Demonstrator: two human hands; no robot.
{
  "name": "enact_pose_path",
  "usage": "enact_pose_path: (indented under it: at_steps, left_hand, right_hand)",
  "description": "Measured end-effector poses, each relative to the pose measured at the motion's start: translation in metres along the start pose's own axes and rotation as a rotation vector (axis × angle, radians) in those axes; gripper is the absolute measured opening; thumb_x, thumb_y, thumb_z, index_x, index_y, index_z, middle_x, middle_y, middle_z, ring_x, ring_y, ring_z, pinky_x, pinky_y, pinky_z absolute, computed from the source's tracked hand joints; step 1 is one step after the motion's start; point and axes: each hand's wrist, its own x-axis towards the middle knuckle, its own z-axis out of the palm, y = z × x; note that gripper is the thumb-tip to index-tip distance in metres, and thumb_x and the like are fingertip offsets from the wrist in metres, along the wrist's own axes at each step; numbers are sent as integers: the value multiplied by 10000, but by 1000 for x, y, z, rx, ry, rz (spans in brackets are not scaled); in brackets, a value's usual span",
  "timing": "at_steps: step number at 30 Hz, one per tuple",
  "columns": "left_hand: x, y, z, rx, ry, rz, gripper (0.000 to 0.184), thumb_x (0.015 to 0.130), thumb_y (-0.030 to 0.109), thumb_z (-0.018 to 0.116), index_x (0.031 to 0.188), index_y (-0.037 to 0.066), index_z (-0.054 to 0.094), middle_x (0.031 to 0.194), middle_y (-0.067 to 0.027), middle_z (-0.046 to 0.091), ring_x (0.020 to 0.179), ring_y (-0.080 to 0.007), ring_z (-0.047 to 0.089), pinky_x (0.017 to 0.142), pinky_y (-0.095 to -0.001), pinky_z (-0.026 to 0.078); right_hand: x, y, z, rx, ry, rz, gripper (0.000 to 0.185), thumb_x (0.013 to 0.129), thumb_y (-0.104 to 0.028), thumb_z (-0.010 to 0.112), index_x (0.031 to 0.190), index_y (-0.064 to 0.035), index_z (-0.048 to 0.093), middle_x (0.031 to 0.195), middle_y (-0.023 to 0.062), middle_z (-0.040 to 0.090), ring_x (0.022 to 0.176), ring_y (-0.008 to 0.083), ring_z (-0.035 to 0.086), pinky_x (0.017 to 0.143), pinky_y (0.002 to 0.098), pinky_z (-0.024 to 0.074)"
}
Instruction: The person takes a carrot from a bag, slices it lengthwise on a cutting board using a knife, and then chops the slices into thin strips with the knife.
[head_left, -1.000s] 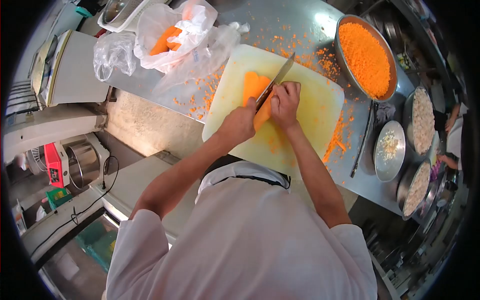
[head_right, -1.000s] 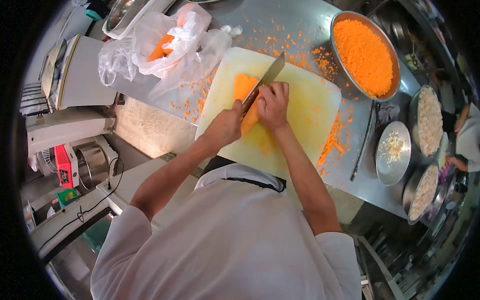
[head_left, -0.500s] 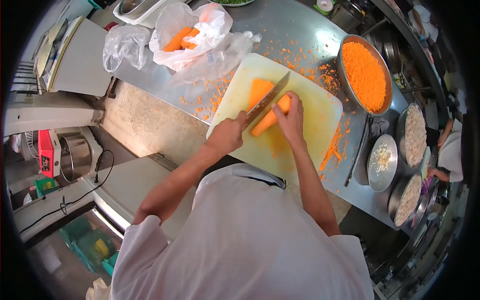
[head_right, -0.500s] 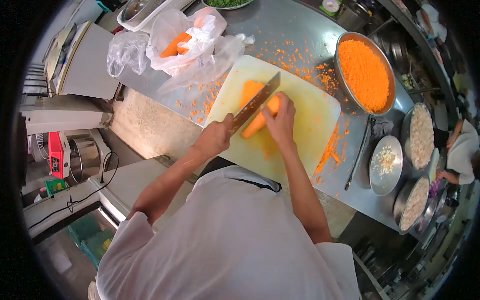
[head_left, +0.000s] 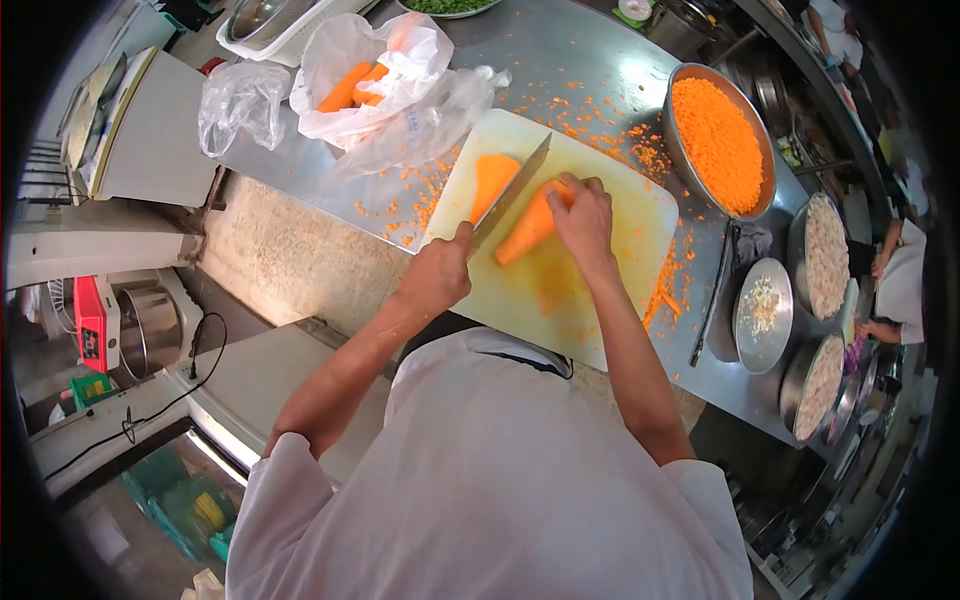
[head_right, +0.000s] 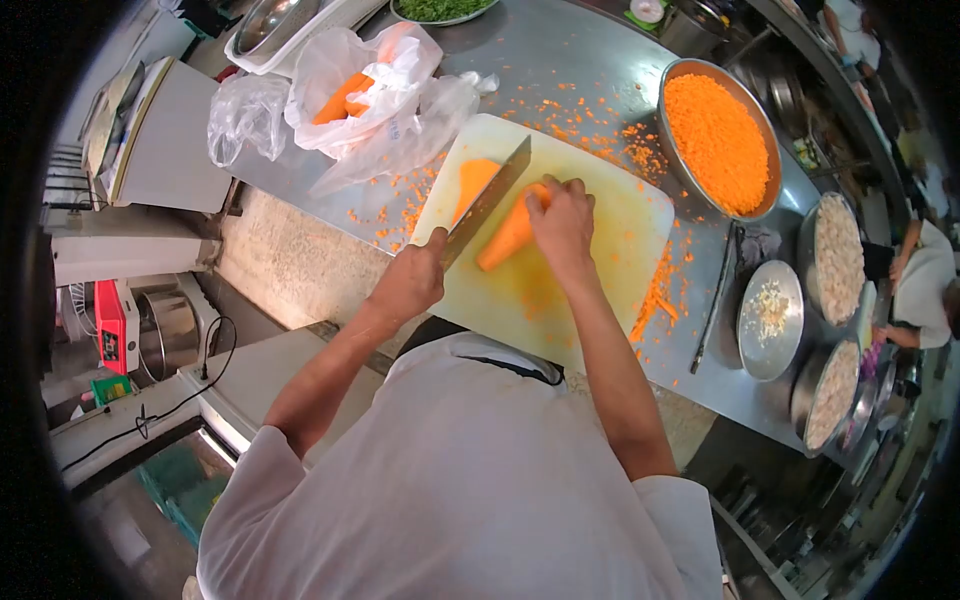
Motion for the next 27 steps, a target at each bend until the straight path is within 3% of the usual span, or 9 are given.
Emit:
enact_pose_path:
  at_steps: [2, 4, 7, 14, 20, 23, 27]
  left_hand:
    - [-8, 18, -20, -19, -63, -24, 383, 712, -67, 521, 1065, -44, 377, 677, -287, 595, 684, -483, 603, 633, -550, 488]
    - [-17, 34, -34, -37, -90, -46, 373, 712, -73, 512, 1057, -44, 375, 667, -282, 590, 674, -482, 598, 624, -551, 482]
    - [-31, 47, -41, -58, -97, -36, 315, 736, -77, 480, 1030, -41, 372, 623, -286, 559, 629, -487, 574, 586, -550, 452]
    - [-40, 54, -40, -73, -43, 49, 330, 749, -87, 456, 1069, -95, 372, 607, -288, 545, 595, -485, 552, 566, -560, 411]
    - [31, 34, 19, -34, -94, -47, 355, 761, -90, 459, 1106, -103, 376, 656, -286, 568, 672, -457, 589, 613, -536, 441]
    - [20, 48, -15, -40, -130, -32, 347, 762, -90, 464, 1098, -98, 378, 641, -288, 563, 633, -467, 585, 578, -535, 440]
    - [-27, 60, -52, -36, -209, -86, 391, 730, -65, 495, 1097, -68, 360, 667, -277, 571, 668, -479, 586, 620, -557, 461]
  right_hand:
    - [-3, -2, -5, -2, 77, -81, 297, 840, -240, 653, 1099, -95, 675, 1024, 137, 585, 930, 344, 530, 803, 449, 476]
    - [-3, -7, -14, 40, 149, -282, 190, 788, -91, 653, 977, -74, 666, 935, 102, 571, 886, 313, 528, 759, 415, 485]
    - [-2, -4, -8, -24, 97, -383, 195, 722, 18, 632, 897, -66, 631, 878, 78, 539, 857, 287, 512, 716, 393, 483]
    - [-4, -3, -6, 6, 114, -421, 204, 723, 51, 597, 891, -60, 627, 866, 78, 533, 836, 288, 504, 728, 381, 470]
    - [-4, 2, -4, 55, 140, -433, 213, 732, 56, 588, 914, -53, 615, 868, 84, 534, 836, 289, 502, 739, 386, 463]
    - [-1, 5, -2, 39, 133, -463, 214, 732, 58, 587, 914, -53, 612, 872, 86, 536, 839, 290, 502, 739, 385, 463]
    - [-4, 3, 1, 94, 154, -443, 201, 734, 64, 608, 892, -60, 610, 874, 84, 543, 829, 300, 504, 724, 398, 462]
